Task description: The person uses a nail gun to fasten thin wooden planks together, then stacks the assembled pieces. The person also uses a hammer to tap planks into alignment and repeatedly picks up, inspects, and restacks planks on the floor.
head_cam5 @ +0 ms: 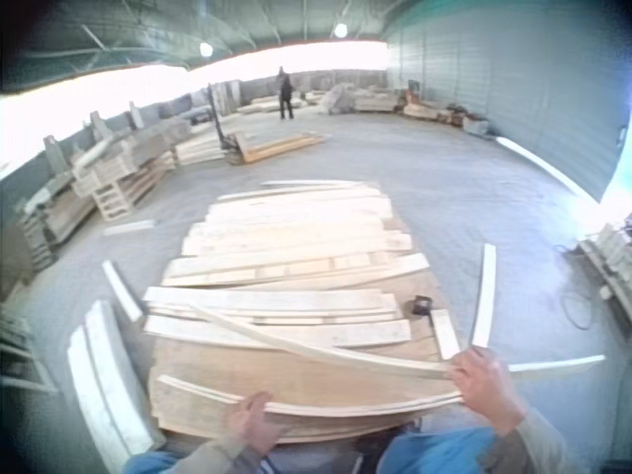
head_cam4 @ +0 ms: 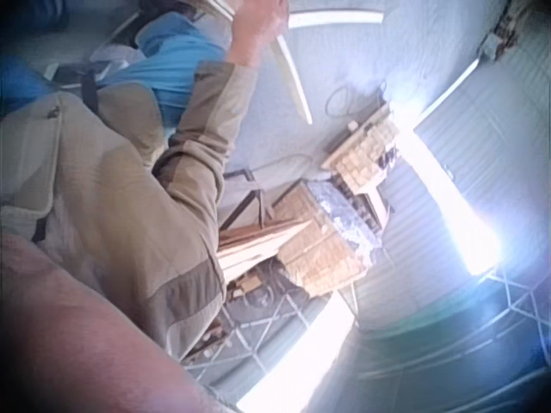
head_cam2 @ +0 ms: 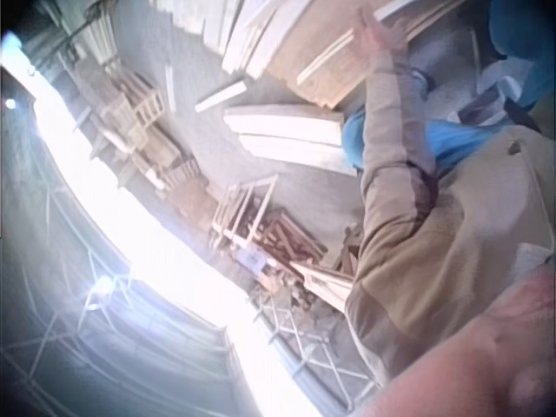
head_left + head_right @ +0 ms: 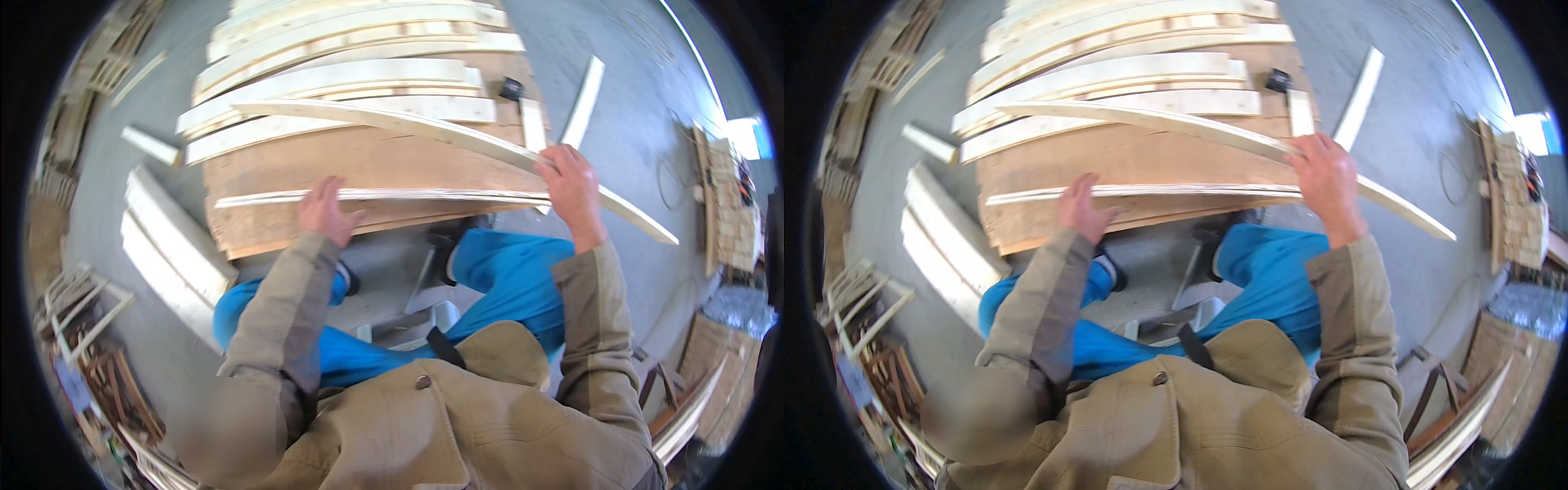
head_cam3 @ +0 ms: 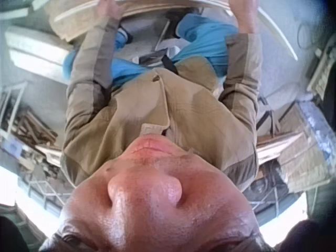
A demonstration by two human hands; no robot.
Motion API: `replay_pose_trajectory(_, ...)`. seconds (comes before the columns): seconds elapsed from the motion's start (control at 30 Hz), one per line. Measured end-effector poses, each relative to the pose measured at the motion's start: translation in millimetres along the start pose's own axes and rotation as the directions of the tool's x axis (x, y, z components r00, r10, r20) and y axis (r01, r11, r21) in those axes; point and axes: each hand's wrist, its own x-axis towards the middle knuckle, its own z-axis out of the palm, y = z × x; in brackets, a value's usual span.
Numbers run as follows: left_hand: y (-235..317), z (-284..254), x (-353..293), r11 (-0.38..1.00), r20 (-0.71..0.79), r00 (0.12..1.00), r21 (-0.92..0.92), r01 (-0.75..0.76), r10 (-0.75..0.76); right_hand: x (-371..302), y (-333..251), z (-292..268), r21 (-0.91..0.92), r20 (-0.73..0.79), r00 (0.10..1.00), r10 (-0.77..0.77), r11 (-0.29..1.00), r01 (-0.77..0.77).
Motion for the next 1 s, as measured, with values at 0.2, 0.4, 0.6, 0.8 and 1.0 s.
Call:
replay_pose_trajectory(0.2,32,11,-26,0.294,0.286,0.920,-0.885,0.360,-0.268,-8,-25,8,0.056,0.065,0.996,-0.058,0.997,0.055)
replay_pose_trajectory(0.4,48,-3,-47,-0.284,0.490,0.861,-0.852,0.439,-0.138,-25,-55,24,0.042,0.090,0.977,-0.196,0.980,0.193)
replay_pose_trajectory(0.6,35,3,-42,-0.544,0.571,0.797,-0.739,0.397,-0.195,-36,-76,40,0.132,0.152,0.957,-0.248,0.964,0.229)
replay_pose_trajectory(0.8,24,22,-52,-0.628,0.650,0.672,-0.698,0.343,-0.355,-53,-88,70,0.183,0.251,0.942,-0.222,0.967,0.179)
replay_pose_trajectory(1.0,7,46,-57,-0.629,0.667,0.616,-0.703,0.332,-0.420,-65,-90,90,0.148,0.426,0.862,-0.276,0.961,0.235)
